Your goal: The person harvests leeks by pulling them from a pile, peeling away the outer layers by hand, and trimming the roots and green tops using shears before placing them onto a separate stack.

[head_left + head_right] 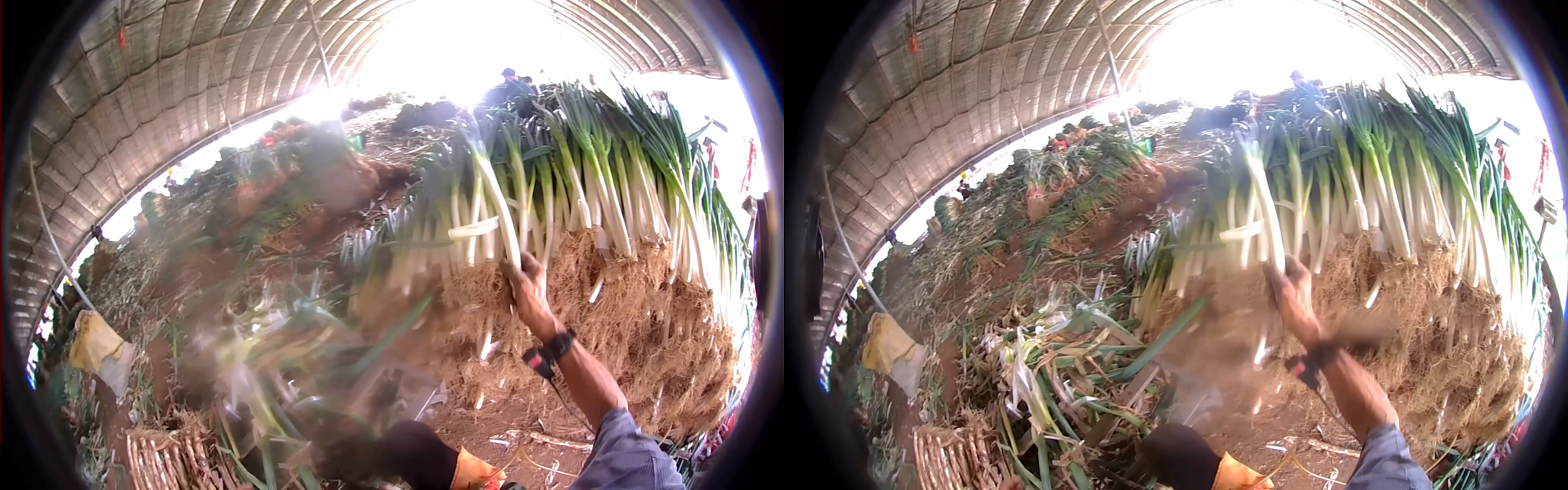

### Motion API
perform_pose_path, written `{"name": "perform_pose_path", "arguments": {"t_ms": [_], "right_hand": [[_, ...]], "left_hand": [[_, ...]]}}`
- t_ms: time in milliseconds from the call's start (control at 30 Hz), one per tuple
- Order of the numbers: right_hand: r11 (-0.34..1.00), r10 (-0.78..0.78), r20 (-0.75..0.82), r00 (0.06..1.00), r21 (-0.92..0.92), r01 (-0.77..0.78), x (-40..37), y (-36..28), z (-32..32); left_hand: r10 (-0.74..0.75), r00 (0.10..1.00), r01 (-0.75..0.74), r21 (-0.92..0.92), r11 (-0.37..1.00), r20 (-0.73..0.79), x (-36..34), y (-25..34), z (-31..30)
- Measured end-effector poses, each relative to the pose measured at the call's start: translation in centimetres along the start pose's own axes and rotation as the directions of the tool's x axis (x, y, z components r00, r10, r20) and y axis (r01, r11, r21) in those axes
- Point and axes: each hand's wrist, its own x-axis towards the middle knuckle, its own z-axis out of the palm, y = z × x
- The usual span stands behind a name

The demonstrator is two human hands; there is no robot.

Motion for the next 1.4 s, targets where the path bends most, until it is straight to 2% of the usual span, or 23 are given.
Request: {"name": "perform_pose_path", "arguments": {"t_ms": [67, 100, 133, 200, 267, 300, 333, 400, 633, 733, 800, 833, 900, 967, 1000, 1067, 1167, 1200, 1233, 1267, 1300, 1367, 1400], "right_hand": [[0.991, 0.100, 0.062, 0.993, 0.087, -0.105, -3.9, -1.5, 2.3], [0.980, 0.144, 0.119, 0.982, 0.123, -0.159, -5.9, -2.2, 3.3], [0.976, 0.160, 0.161, 0.974, 0.124, -0.181, -7.6, -3.0, 4.4], [0.944, 0.206, 0.270, 0.941, 0.200, -0.264, -10.6, -3.6, 6.5], [0.918, 0.238, 0.409, 0.881, 0.201, -0.342, -13.6, -4.8, 8.2], [0.918, 0.227, 0.479, 0.848, 0.187, -0.351, -14.9, -5.1, 9.1], [0.890, 0.284, 0.542, 0.791, 0.157, -0.427, -16.1, -6.0, 9.8], [0.837, 0.335, 0.589, 0.736, 0.172, -0.519, -18.7, -6.5, 11.5], [0.719, 0.309, 0.810, 0.498, 0.144, -0.680, -22.7, -5.7, 12.9], [0.684, 0.335, 0.830, 0.447, 0.112, -0.721, -23.1, -5.5, 12.7], [0.665, 0.347, 0.818, 0.459, 0.131, -0.736, -23.5, -5.9, 12.1], [0.659, 0.347, 0.814, 0.466, 0.142, -0.739, -23.5, -6.0, 11.8], [0.677, 0.308, 0.790, 0.530, 0.210, -0.706, -23.2, -5.3, 10.7], [0.720, 0.391, 0.694, 0.605, 0.179, -0.671, -22.3, -7.1, 9.6], [0.681, 0.348, 0.702, 0.621, 0.266, -0.682, -21.8, -6.9, 9.2], [0.753, 0.355, 0.611, 0.708, 0.261, -0.603, -20.3, -6.7, 7.4], [0.845, 0.388, 0.411, 0.825, 0.197, -0.496, -17.3, -9.2, 5.2], [0.887, 0.340, 0.357, 0.870, 0.187, -0.423, -16.1, -9.3, 4.5], [0.919, 0.290, 0.318, 0.903, 0.172, -0.356, -14.7, -9.1, 3.8], [0.972, 0.164, 0.246, 0.955, 0.126, -0.200, -12.9, -8.9, 3.2], [0.996, 0.033, 0.191, 0.981, 0.070, -0.047, -10.7, -8.6, 3.0], [0.996, -0.072, 0.126, 0.989, -0.046, 0.078, -5.2, -6.7, 1.7], [0.983, -0.038, 0.092, 0.995, -0.173, 0.053, -2.0, -6.4, 0.9]], "left_hand": [[-0.171, 0.980, 0.178, -0.075, 0.981, 0.100, 2.4, 6.2, 1.6], [0.081, 0.991, -0.082, 0.007, 0.997, 0.111, 3.7, 7.6, 2.6], [0.056, 0.988, -0.027, -0.194, 0.981, 0.144, 4.3, 9.0, 4.1], [0.131, 0.974, -0.084, -0.244, 0.966, 0.186, 7.3, 7.7, 7.2], [0.188, 0.960, -0.109, -0.342, 0.933, 0.207, 7.0, 13.0, 8.6], [0.082, 0.962, 0.010, -0.337, 0.942, 0.259, 7.4, 14.0, 9.5], [0.256, 0.951, -0.172, -0.392, 0.904, 0.173, 8.4, 12.8, 11.4], [0.297, 0.933, -0.165, -0.493, 0.854, 0.201, 9.6, 13.7, 13.1], [0.229, 0.944, 0.015, -0.720, 0.693, 0.240, 11.2, 8.2, 17.7], [0.239, 0.969, -0.112, -0.755, 0.646, 0.060, 11.3, 7.0, 17.2], [-0.075, 0.994, 0.006, -0.667, 0.745, -0.075, 11.3, 6.9, 15.6], [-0.284, 0.951, 0.190, -0.498, 0.846, -0.119, 11.8, 7.8, 13.0], [-0.259, 0.936, 0.102, -0.521, 0.847, -0.237, 13.0, 3.6, 12.2], [-0.276, 0.942, 0.066, -0.698, 0.713, -0.192, 12.3, 2.1, 10.3], [0.155, 0.914, -0.181, -0.037, 0.983, -0.374, 11.7, -0.1, 8.8], [-0.055, 0.950, -0.051, -0.324, 0.945, -0.309, 11.1, -2.2, 7.4], [-0.031, 0.957, -0.077, -0.355, 0.932, -0.289, 11.0, -4.0, 5.4], [-0.340, 0.887, 0.072, -0.633, 0.771, -0.312, 10.6, -2.2, 5.0], [-0.225, 0.863, -0.059, -0.533, 0.844, -0.453, 12.5, -7.3, 4.4], [-0.421, 0.889, 0.301, -0.465, 0.833, -0.179, 10.6, -8.6, 2.1], [-0.045, 0.951, 0.116, 0.215, 0.970, -0.306, 10.8, -15.5, 1.4], [-0.203, 0.939, 0.165, -0.154, 0.974, -0.279, 10.4, -13.1, -0.1], [-0.081, 0.970, 0.087, 0.016, 0.996, -0.230, 11.0, -18.0, -0.9]]}}
